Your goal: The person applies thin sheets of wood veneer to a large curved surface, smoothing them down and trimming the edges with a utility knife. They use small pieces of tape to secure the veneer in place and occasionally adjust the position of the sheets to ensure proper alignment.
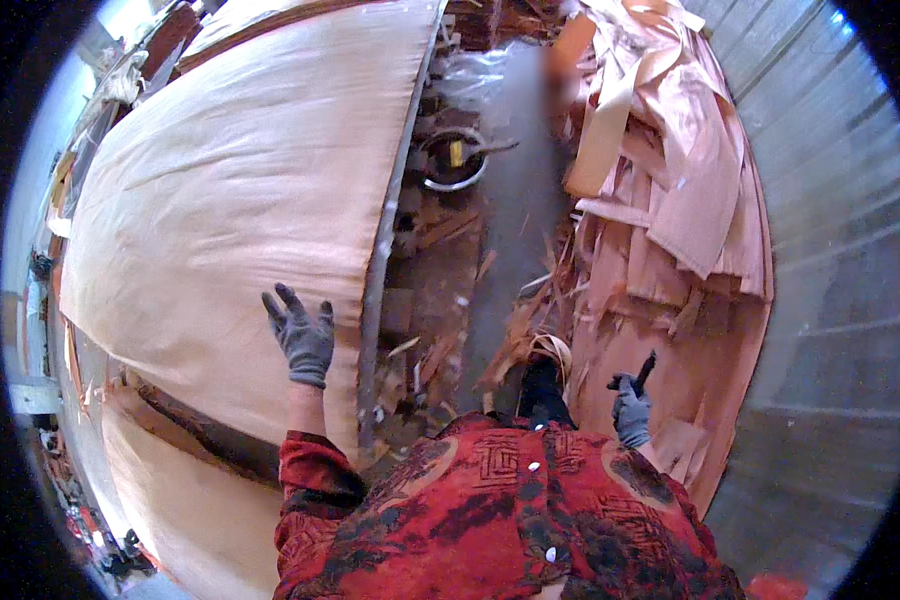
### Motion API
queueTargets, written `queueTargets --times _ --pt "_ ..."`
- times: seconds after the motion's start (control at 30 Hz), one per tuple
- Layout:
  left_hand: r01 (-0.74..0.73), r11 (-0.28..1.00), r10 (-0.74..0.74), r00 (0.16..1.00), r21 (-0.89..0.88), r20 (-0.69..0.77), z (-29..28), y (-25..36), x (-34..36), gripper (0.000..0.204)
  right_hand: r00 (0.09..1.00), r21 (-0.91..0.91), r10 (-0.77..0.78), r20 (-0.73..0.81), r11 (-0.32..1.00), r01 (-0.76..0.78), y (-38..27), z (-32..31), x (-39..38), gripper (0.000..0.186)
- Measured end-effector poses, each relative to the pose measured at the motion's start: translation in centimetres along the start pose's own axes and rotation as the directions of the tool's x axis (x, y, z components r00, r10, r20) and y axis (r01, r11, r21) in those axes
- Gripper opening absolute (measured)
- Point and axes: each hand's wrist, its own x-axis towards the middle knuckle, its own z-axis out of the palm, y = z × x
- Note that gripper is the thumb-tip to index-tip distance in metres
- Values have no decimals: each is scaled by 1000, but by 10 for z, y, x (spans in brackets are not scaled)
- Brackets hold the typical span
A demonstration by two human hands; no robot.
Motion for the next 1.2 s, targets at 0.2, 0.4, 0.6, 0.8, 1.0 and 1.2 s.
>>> queueTargets --times 0.2,0.4,0.6,0.8,1.0,1.2 --pt "60 967 -126 957 248 261 35 33 14 75 982 31 -111 152 994 107 -81 25 137 19" --pt "267 964 -257 920 8 297 38 34 19 75 917 202 -255 306 959 200 -152 91 268 21" --pt "258 940 -327 870 222 370 32 13 8 77 888 -44 -43 458 997 71 -232 194 377 17" --pt "308 855 -307 949 417 -71 49 73 126 75 919 -96 -1 395 995 42 -265 208 496 20" --pt "253 947 -211 955 196 -208 150 190 337 61 899 -224 52 435 973 52 -345 262 576 15" --pt "396 775 -524 838 492 151 269 211 398 75 804 -115 -100 587 972 205 -377 331 709 14"
